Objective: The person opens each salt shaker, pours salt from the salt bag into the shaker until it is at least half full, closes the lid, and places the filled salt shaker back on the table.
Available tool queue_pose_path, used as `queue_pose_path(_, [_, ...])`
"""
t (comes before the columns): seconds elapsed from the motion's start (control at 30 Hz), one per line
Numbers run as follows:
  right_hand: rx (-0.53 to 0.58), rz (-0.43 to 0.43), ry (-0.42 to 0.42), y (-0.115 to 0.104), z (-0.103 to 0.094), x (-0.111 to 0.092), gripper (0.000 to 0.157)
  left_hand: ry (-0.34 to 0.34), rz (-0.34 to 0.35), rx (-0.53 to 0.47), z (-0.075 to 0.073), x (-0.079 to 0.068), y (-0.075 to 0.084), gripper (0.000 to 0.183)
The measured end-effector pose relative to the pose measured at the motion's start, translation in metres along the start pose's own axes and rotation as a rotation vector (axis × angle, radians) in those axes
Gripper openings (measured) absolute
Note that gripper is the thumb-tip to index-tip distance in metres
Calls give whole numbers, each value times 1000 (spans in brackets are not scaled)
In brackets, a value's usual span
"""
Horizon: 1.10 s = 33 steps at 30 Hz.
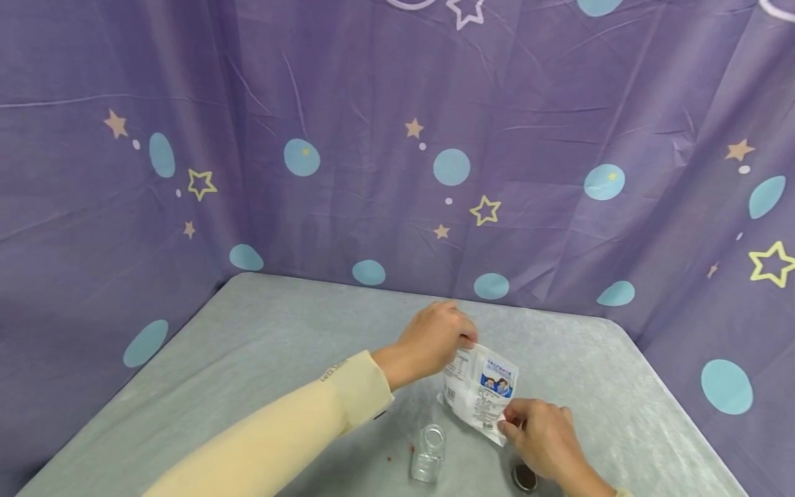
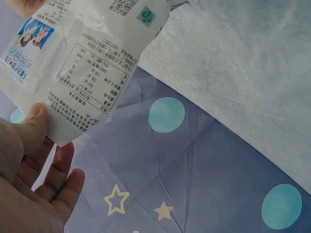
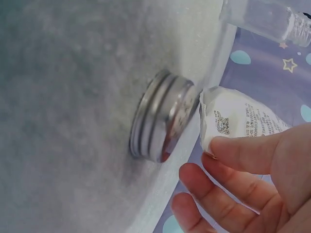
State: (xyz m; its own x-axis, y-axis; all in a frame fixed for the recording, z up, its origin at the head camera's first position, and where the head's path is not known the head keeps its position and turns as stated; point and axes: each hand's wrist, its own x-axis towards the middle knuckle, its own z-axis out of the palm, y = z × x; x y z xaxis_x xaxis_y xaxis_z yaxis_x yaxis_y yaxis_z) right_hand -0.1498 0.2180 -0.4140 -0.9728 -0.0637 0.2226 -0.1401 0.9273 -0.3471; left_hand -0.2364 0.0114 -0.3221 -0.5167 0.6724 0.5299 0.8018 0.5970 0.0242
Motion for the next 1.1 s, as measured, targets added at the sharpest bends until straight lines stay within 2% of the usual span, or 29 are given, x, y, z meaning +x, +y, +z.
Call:
queue_pose_path(0.2, [32, 22, -6, 1, -4, -1, 25, 10, 11, -27, -4, -4, -1, 8])
queue_pose_path(0.43, [83, 12, 52, 2, -10, -4, 24, 15, 6, -46, -11, -9, -2, 11])
queue_pose_path(0.6, [144, 42, 56, 2, -14, -5, 24, 12, 2, -55, -16, -11, -1, 11])
queue_pose_path(0.73, [175, 28, 76, 2, -18, -7, 25, 13, -5, -68, -19, -14, 0, 13])
queue_pose_path(0.9, [213, 2, 89, 2, -27, -9, 25, 16, -17, -26, -22, -17, 1, 9])
queue_pose_path(1.1, [201, 49, 54, -1, -41, -10, 20, 12, -30, 9, -27, -21, 3, 9])
